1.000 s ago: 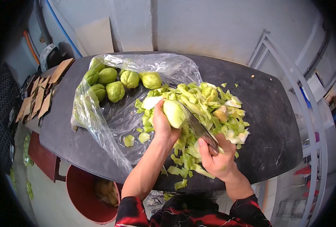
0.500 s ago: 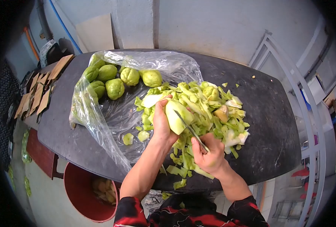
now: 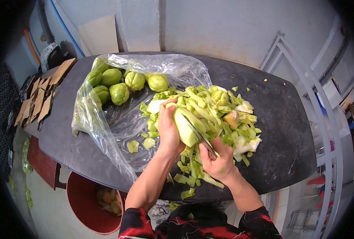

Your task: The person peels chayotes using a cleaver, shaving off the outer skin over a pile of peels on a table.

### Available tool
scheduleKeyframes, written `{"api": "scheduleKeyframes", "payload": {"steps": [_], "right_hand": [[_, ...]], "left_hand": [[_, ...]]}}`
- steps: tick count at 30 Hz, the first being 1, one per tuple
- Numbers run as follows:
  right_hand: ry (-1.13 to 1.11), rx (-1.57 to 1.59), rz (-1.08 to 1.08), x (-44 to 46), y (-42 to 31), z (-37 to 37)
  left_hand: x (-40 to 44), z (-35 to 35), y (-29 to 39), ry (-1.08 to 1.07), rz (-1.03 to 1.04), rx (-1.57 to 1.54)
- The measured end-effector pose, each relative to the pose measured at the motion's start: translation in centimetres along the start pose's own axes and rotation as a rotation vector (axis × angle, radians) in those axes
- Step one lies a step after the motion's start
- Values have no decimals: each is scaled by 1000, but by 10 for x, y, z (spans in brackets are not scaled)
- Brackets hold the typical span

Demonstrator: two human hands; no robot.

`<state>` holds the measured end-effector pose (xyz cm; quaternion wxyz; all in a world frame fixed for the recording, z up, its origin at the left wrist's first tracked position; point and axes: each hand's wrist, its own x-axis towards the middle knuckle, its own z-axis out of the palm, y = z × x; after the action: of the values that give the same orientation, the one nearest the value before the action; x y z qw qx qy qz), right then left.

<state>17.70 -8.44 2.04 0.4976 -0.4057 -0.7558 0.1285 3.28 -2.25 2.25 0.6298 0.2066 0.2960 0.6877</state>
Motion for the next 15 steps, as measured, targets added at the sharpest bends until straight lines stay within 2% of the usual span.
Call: {"api": "scheduleKeyframes", "payload": {"steps": [1, 3, 5, 7, 9, 11, 13, 15], "right_hand": [[3, 0, 0, 0, 1, 1], [-11, 2, -111, -1, 6, 4], [-25, 12, -43, -1, 9, 3], [-38, 23, 26, -1, 9, 0], [-94, 24, 27, 1, 6, -3], [-61, 29, 1, -1, 13, 3], [-28, 35, -24, -1, 16, 5], [-63, 115, 61, 0, 18, -1]], "left_hand": [[1, -1, -1, -2, 0, 2], [4, -4, -7, 23, -284, -313], [3, -3, -7, 39, -247, -235], [1, -2, -8, -7, 32, 20], [0, -1, -8, 3, 8, -8], [0, -2, -9, 60, -240, -193], [-1, -1, -10, 75, -207, -150], [5, -6, -15, 0, 51, 79]]}}
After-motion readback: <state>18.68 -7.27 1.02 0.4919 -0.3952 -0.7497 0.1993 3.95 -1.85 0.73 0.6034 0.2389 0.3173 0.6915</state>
